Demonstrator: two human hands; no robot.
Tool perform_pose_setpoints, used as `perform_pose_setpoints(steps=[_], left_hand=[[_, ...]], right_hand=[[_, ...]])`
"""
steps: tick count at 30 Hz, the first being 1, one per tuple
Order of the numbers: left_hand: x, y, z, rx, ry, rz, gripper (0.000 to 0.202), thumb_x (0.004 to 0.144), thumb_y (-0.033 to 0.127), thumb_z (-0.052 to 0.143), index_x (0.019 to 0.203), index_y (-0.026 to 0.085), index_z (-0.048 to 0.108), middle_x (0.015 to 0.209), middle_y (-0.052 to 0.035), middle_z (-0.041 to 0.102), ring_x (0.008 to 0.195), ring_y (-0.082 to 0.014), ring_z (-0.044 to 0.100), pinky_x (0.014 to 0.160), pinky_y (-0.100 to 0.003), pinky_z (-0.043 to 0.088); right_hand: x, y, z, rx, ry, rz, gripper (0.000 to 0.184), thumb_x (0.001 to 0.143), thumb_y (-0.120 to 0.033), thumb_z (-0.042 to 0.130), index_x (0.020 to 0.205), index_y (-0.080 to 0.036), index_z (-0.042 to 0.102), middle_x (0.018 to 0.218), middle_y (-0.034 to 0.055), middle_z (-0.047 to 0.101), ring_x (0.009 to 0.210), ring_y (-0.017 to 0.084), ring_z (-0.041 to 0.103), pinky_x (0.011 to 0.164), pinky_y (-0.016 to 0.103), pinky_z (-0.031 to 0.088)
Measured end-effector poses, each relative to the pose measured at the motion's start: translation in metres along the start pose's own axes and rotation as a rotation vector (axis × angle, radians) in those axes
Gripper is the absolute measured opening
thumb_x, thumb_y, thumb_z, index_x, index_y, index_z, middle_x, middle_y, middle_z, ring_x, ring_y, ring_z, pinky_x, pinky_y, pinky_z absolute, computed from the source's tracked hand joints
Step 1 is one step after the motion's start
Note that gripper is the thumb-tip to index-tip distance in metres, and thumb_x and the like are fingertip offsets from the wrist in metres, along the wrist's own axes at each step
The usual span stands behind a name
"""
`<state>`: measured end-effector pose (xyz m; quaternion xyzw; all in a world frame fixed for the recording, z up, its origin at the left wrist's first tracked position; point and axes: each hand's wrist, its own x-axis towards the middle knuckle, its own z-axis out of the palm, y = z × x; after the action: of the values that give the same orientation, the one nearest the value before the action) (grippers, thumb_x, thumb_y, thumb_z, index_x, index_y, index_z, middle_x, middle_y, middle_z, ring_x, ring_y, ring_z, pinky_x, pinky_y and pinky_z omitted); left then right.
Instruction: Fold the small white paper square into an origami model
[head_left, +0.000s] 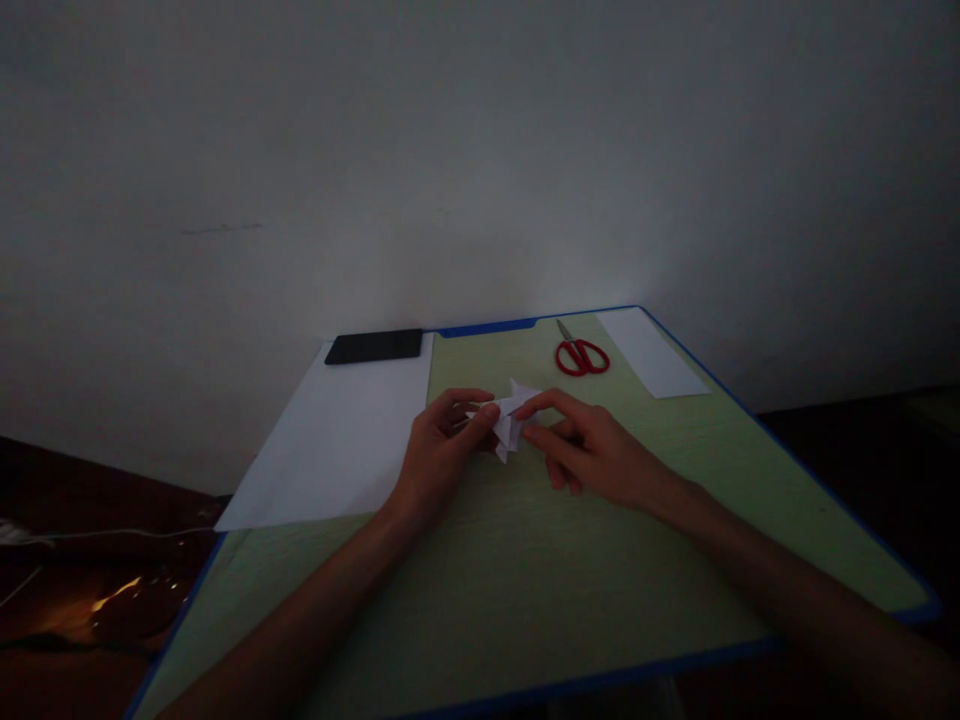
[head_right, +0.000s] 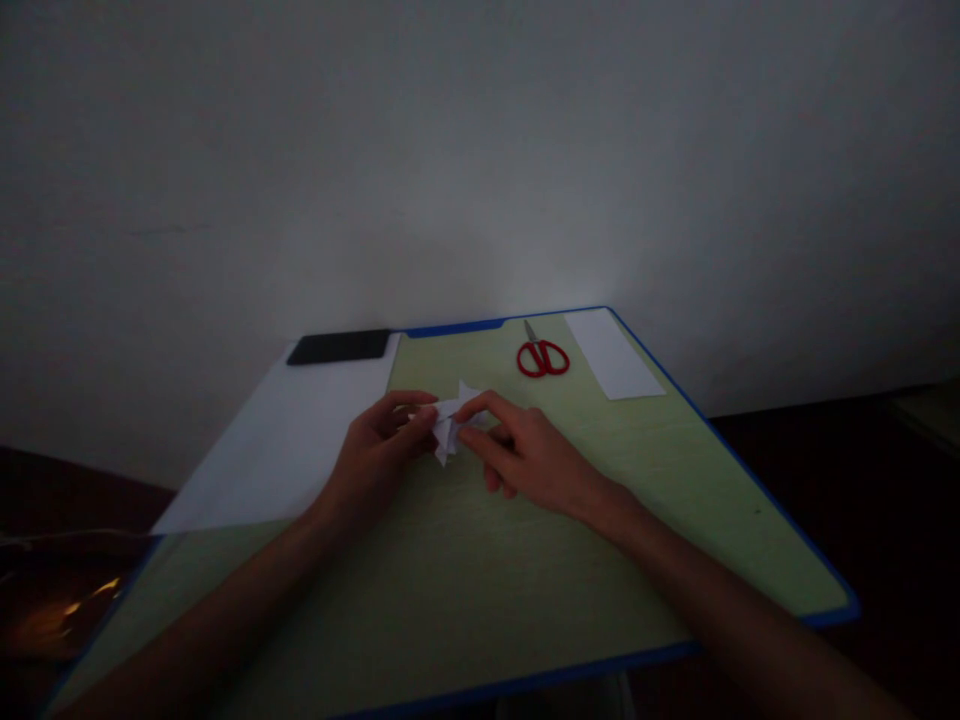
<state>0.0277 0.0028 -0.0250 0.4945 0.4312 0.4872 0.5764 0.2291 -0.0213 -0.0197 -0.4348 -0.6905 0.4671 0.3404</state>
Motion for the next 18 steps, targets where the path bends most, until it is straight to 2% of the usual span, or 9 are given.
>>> perform_pose_setpoints(steps=[2, 5, 7, 10, 13, 18], left_hand=[[0.0002, -0.0006, 0.0006, 0.030, 0.011, 0.001, 0.036, 0.077, 0.042, 0.080, 0.096, 0.015, 0.068, 0.080, -0.0028, 0.069, 0.067, -0.0128, 0.065, 0.063, -0.025, 0.054], [-0.0001, -0.0023, 0.0011, 0.012, -0.013, -0.012, 0.035, 0.081, 0.045, 0.077, 0.097, 0.016, 0.066, 0.078, -0.0026, 0.069, 0.063, -0.0130, 0.064, 0.061, -0.026, 0.054], [-0.0012, -0.0030, 0.0015, -0.008, -0.062, -0.030, 0.035, 0.083, 0.046, 0.075, 0.099, 0.016, 0.065, 0.076, -0.0025, 0.068, 0.060, -0.0136, 0.064, 0.057, -0.026, 0.054], [-0.0041, -0.0022, 0.0025, -0.017, -0.120, -0.059, 0.037, 0.084, 0.046, 0.073, 0.105, 0.016, 0.065, 0.080, -0.0033, 0.068, 0.063, -0.0148, 0.065, 0.053, -0.026, 0.055], [-0.0064, 0.0001, 0.0036, -0.005, -0.144, -0.063, 0.039, 0.085, 0.045, 0.072, 0.111, 0.017, 0.065, 0.082, -0.0033, 0.068, 0.063, -0.0142, 0.064, 0.053, -0.026, 0.055], [-0.0063, 0.0013, 0.0037, 0.045, -0.126, -0.041, 0.035, 0.085, 0.044, 0.072, 0.107, 0.017, 0.067, 0.078, -0.0031, 0.068, 0.059, -0.0125, 0.062, 0.050, -0.022, 0.052]], right_hand=[[0.0002, 0.0001, -0.0009, -0.174, 0.066, -0.073, 0.022, 0.098, -0.041, 0.055, 0.112, -0.025, 0.063, 0.055, -0.0074, 0.050, 0.045, 0.010, 0.045, 0.046, 0.022, 0.036], [0.0017, 0.0002, -0.0026, -0.376, 0.182, -0.230, 0.015, 0.093, -0.038, 0.065, 0.101, -0.026, 0.071, 0.071, -0.0022, 0.050, 0.064, 0.013, 0.051, 0.063, 0.028, 0.045], [0.0024, 0.0003, -0.0031, -0.398, 0.212, -0.292, 0.012, 0.090, -0.036, 0.070, 0.097, -0.027, 0.073, 0.090, 0.0025, 0.054, 0.086, 0.018, 0.057, 0.082, 0.035, 0.049], [0.0023, 0.0011, -0.0027, -0.321, 0.194, -0.294, 0.010, 0.088, -0.035, 0.073, 0.093, -0.026, 0.073, 0.116, 0.0060, 0.051, 0.118, 0.023, 0.052, 0.107, 0.044, 0.041], [0.0017, 0.0024, -0.0013, -0.242, 0.135, -0.252, 0.008, 0.089, -0.033, 0.072, 0.093, -0.026, 0.072, 0.127, 0.0062, 0.049, 0.128, 0.024, 0.048, 0.112, 0.046, 0.037], [0.0014, 0.0028, 0.0006, -0.187, 0.099, -0.227, 0.006, 0.088, -0.031, 0.072, 0.088, -0.025, 0.071, 0.128, 0.0055, 0.051, 0.127, 0.024, 0.051, 0.112, 0.046, 0.039]])
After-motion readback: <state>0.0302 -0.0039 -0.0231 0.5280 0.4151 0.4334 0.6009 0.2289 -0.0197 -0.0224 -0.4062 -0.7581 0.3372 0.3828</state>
